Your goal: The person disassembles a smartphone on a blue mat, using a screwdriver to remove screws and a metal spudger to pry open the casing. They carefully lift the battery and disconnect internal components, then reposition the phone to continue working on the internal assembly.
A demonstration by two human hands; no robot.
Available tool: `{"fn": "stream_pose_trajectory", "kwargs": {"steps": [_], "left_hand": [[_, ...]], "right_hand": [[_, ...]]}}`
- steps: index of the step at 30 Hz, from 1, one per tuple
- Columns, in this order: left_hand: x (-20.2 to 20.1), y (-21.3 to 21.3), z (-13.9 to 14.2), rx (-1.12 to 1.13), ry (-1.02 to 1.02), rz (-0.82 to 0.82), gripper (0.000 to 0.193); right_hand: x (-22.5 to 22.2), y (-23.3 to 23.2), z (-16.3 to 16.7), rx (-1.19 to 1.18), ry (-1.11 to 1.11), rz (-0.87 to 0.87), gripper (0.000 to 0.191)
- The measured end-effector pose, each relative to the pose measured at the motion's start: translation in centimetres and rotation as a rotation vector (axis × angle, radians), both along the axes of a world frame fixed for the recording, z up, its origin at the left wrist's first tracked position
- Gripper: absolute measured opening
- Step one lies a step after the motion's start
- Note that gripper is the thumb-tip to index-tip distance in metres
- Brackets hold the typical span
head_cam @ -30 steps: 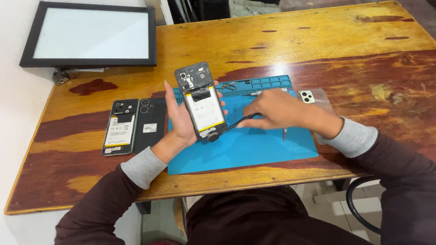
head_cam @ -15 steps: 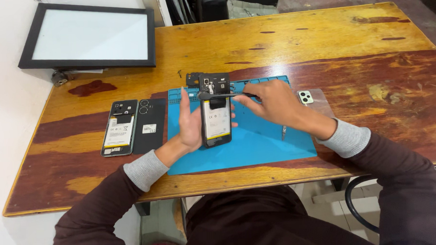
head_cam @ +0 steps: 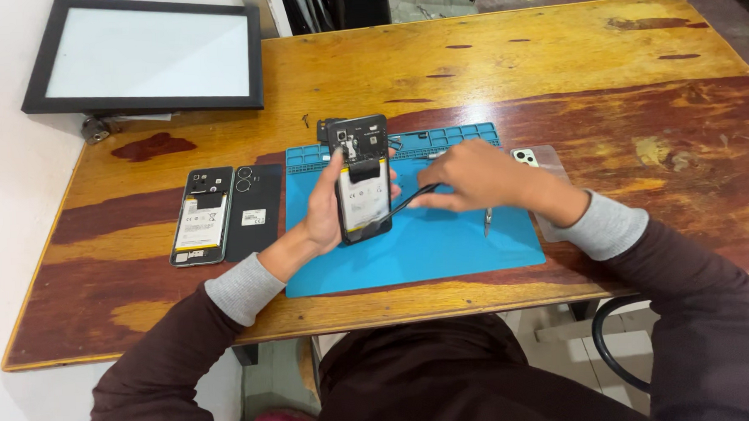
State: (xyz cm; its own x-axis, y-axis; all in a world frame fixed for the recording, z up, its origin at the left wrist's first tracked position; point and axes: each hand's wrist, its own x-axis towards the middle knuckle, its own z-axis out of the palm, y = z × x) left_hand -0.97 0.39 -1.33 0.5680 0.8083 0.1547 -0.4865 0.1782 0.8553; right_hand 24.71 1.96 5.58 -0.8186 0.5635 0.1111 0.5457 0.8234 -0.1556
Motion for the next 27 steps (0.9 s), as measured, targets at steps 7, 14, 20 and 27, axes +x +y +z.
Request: {"fn": "stream_pose_trajectory", "kwargs": {"steps": [7,14,20,27], "left_hand": [[-1.4,0.5,2.7,-0.065,0.013,0.14,0.069],[-1.9,0.0,5.2,-0.18,0.34,0.361,0.035],[-1.8,0.1,4.8,-0.142,0.51,0.366,0.031],[-1.8,-0.2,4.5,-0.015,0.613,0.312,0.028]], "right_hand": [[2.5,0.8,0.5,-0.092,-0.033,-0.074,0.042],[2.8,-0.1,0.6,-0.17,-0.039,0.01,0.041],[3.3,0.0,1.1,-0.218,-0.41,-0.488,0.046],[3.0,-0.2,0.8,-0.276,-0.399,-0.63,0.041]]}}
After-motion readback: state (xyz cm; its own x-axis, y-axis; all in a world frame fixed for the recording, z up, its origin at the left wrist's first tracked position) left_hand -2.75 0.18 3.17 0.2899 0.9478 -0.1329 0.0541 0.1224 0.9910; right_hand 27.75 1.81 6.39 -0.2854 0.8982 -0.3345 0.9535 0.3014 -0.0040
